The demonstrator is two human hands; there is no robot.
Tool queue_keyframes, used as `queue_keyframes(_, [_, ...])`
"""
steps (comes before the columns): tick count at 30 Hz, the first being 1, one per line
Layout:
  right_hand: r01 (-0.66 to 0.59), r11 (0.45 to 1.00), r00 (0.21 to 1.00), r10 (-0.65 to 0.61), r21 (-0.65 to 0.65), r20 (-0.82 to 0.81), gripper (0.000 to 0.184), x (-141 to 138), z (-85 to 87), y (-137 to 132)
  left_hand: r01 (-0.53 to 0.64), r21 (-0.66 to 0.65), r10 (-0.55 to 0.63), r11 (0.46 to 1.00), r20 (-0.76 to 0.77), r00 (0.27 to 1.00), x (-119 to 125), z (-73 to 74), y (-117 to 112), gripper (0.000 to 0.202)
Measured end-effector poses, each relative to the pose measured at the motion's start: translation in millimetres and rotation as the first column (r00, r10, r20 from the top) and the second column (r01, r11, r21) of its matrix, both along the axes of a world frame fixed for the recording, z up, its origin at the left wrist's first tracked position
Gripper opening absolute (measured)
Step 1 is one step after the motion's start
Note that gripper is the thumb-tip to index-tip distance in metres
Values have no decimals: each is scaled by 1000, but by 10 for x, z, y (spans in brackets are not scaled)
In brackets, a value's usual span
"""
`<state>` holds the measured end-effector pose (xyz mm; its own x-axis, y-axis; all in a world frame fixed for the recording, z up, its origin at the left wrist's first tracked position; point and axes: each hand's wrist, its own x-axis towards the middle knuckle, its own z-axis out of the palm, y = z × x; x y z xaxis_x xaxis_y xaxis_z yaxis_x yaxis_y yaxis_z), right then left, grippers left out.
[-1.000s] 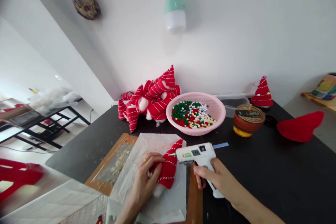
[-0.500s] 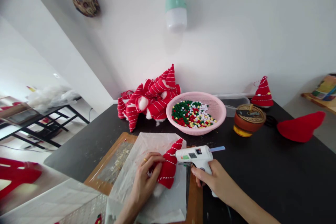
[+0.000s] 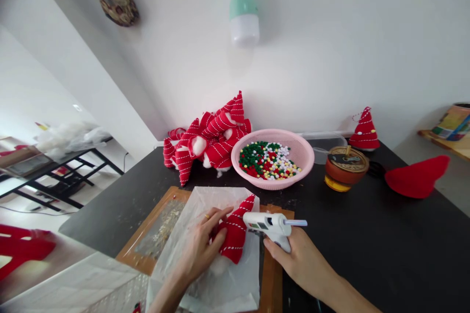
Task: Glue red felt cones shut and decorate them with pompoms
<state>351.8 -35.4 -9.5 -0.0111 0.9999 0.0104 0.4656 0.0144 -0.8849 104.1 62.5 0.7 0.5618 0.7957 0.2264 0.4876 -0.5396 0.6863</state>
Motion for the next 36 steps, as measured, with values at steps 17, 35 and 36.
queue_keyframes(17, [-29, 999, 995, 32, -29, 99, 24, -63, 105, -29, 53, 7, -51, 999, -111, 993, 45, 95, 26, 51])
queue_keyframes(35, [45, 954, 812, -208, -296, -546, 51, -13, 7, 112, 45, 90, -39, 995, -72, 997, 29, 62, 41, 45])
queue_keyframes(36, [54, 954, 794, -220, -294, -567, 51, 6, 29, 113, 44, 90, -37, 995, -78, 996, 28, 68, 43, 45])
